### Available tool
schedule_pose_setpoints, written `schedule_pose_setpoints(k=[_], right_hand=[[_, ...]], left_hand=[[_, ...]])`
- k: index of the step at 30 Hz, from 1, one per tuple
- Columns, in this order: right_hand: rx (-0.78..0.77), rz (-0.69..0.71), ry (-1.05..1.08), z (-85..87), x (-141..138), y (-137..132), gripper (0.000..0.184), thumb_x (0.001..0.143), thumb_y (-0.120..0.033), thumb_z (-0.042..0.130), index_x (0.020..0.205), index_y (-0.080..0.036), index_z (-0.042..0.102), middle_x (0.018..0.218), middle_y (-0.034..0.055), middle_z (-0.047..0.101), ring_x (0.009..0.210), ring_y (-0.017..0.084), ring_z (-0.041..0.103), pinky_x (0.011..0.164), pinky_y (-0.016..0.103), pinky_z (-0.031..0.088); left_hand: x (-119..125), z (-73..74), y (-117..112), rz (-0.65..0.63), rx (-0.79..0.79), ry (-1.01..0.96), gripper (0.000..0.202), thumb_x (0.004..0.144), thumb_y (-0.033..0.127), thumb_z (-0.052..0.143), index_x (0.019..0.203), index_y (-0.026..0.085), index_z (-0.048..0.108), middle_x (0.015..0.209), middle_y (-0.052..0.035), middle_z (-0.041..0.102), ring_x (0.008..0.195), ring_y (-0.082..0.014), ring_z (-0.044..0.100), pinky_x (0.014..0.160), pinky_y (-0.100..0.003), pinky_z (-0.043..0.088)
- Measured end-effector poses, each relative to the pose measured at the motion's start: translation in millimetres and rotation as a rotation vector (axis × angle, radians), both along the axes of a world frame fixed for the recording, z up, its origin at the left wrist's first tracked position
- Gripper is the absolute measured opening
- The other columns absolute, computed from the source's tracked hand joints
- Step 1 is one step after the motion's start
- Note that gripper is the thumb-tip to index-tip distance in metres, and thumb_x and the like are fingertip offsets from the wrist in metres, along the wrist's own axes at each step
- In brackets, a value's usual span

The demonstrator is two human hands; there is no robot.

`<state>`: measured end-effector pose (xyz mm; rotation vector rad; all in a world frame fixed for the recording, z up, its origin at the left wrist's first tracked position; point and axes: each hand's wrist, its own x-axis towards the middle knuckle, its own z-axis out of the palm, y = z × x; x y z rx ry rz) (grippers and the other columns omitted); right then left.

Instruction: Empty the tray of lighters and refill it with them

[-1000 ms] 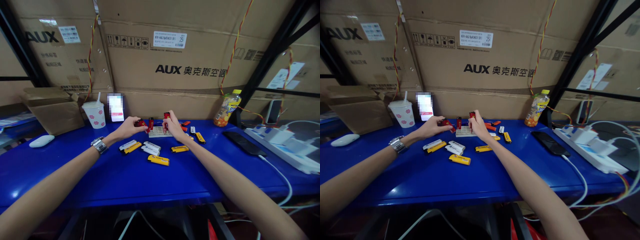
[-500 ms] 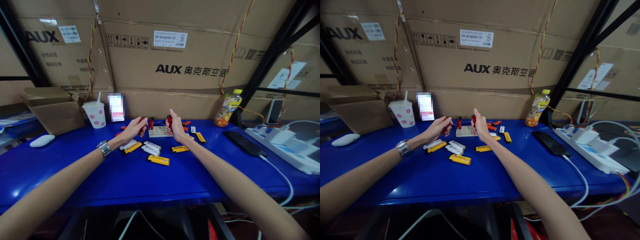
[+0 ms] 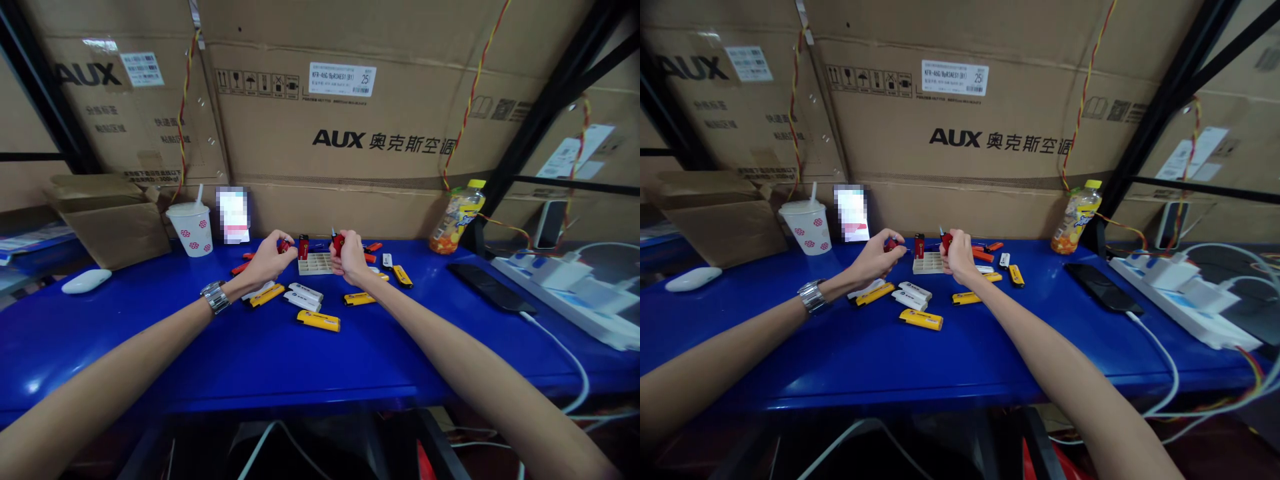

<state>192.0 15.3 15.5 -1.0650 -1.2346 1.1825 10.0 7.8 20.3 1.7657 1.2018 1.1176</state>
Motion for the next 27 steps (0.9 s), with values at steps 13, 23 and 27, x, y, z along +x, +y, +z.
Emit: schedule_pose_setpoints(k=[13,23,27], right_hand=[[0.248,0.054,-0.121,-12.1,7.3,12.8,0.037,0.086,-0.059,0.047,0.084,-0.023,0.042,0.048,-0.0060,0.051,0.039,0.011,0.048,0.044,0.024,0.041],[0.640,-0.003,-0.514,-13.6,16.1,22.5,0.032,0.087,-0.045,0.054,0.090,-0.016,0.065,0.068,0.0010,0.057,0.061,0.012,0.048,0.057,0.026,0.039],[0.575,0.067,-0.498,-18.4,15.6,23.6,0.034,0.086,-0.045,0.055,0.097,-0.014,0.066,0.071,0.0030,0.062,0.059,0.013,0.051,0.055,0.027,0.042]], left_hand=[[-3.2,-14.4,22.7,-0.068,0.288,0.040,0.015,0.092,0.034,0.047,0.087,0.020,0.045,0.077,-0.0029,0.060,0.065,-0.0126,0.054,0.058,-0.026,0.043],[-1.7,-20.1,26.6,0.005,0.461,0.275,0.020,0.090,0.032,0.052,0.097,0.016,0.062,0.078,-0.0040,0.068,0.066,-0.0153,0.058,0.061,-0.027,0.042],[-0.3,-24.6,30.7,0.028,0.515,0.377,0.023,0.091,0.030,0.049,0.100,0.015,0.065,0.082,-0.0064,0.071,0.066,-0.0163,0.060,0.061,-0.028,0.042]])
